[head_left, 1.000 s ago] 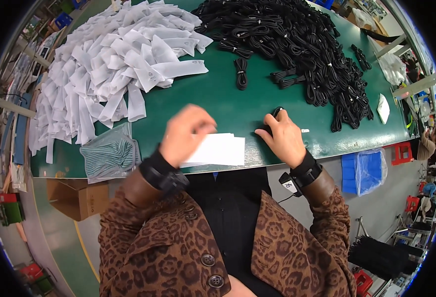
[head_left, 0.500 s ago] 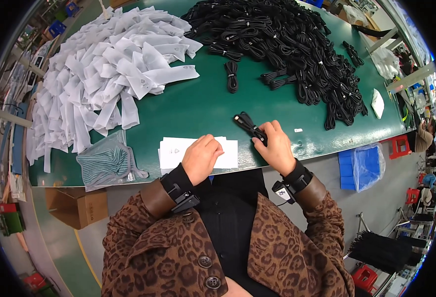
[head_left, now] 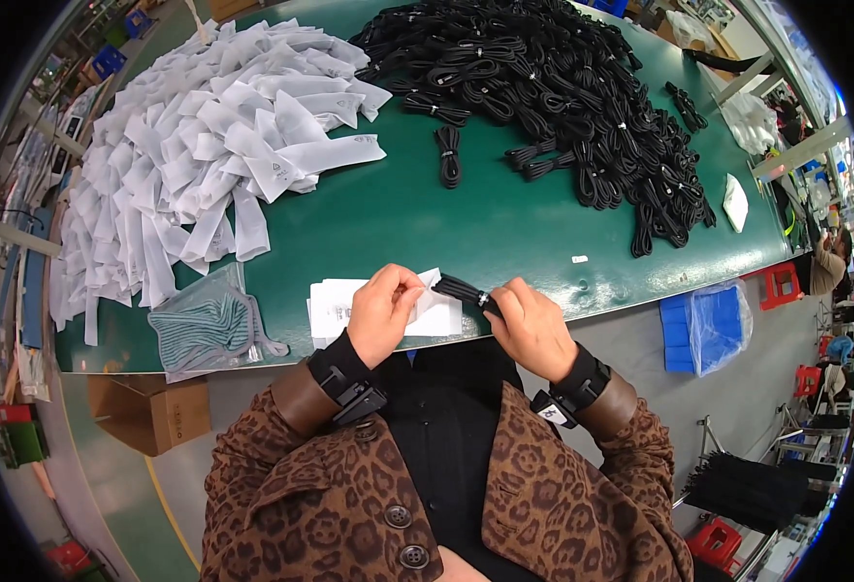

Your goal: The person packages black cables by hand, picking up a cable and a white plastic bag, sliding the cable into the bag, and setting the packaged item aside. This process is repeated with additional cables and bags.

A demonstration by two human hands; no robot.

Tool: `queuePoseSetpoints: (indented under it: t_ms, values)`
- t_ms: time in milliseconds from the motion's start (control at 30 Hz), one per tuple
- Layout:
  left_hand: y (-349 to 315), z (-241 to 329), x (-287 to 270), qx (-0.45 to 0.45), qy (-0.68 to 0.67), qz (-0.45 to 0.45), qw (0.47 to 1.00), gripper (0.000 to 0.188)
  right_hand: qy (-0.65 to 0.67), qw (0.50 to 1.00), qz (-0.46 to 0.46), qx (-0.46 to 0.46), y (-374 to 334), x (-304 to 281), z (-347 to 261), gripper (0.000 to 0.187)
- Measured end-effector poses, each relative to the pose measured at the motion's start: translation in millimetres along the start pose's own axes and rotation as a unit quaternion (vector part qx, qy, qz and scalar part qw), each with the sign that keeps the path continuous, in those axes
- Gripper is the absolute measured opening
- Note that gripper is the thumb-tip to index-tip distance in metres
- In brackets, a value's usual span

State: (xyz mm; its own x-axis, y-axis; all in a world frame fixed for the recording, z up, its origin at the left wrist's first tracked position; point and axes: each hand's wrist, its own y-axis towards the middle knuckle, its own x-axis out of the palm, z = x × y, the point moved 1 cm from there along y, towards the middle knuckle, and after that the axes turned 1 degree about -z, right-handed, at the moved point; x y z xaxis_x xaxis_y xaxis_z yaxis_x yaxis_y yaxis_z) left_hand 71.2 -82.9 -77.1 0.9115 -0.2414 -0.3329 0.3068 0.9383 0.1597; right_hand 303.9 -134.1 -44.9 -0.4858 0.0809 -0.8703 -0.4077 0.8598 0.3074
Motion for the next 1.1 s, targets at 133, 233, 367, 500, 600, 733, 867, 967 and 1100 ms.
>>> queuePoseSetpoints:
  t_ms: [133,233,367,500,600,733,867,967,1100]
  values:
    - [1.2,3.9,-1.1,0.076,0.015,0.003,0.997,0.006,-0.019,0.998,-0.041,-0.051,2.7,-4.2,1.5,0.029]
    - [2.6,9.7,-3.1,0.162,0.052,-0.021,0.985,0.007,0.083,0.995,-0.062,-0.010,2.1,3.7,5.0,0.032]
    - [8.0,24.7,-4.9,0.244,0.113,-0.059,0.961,0.010,0.266,0.958,-0.062,0.084,10.1,9.4,7.2,0.035]
    - [14.6,31.5,-9.8,0.215,0.109,-0.042,0.970,0.016,0.227,0.974,-0.022,0.017,30.0,1.1,7.6,0.033]
    - [23.3,38.3,-15.7,0.178,0.078,-0.030,0.981,0.011,0.215,0.976,0.006,-0.036,45.0,-1.6,3.2,0.030]
    - [38.4,38.4,-34.6,0.042,-0.148,-0.040,0.987,0.013,0.409,0.907,0.101,0.016,67.4,-5.0,-12.8,0.031]
    - [58.1,54.5,-56.9,-0.066,-0.354,-0.075,0.930,0.023,0.338,0.935,0.084,-0.074,95.0,-17.3,-13.4,0.036]
    - [79.3,50.0,-88.1,-0.050,-0.411,-0.033,0.909,0.025,0.246,0.962,0.077,-0.084,117.6,-12.4,6.7,0.038]
    - [103.4,51.7,-138.8,0.005,-0.411,-0.013,0.912,0.026,-0.016,0.991,0.097,-0.090,153.2,11.4,69.2,0.042]
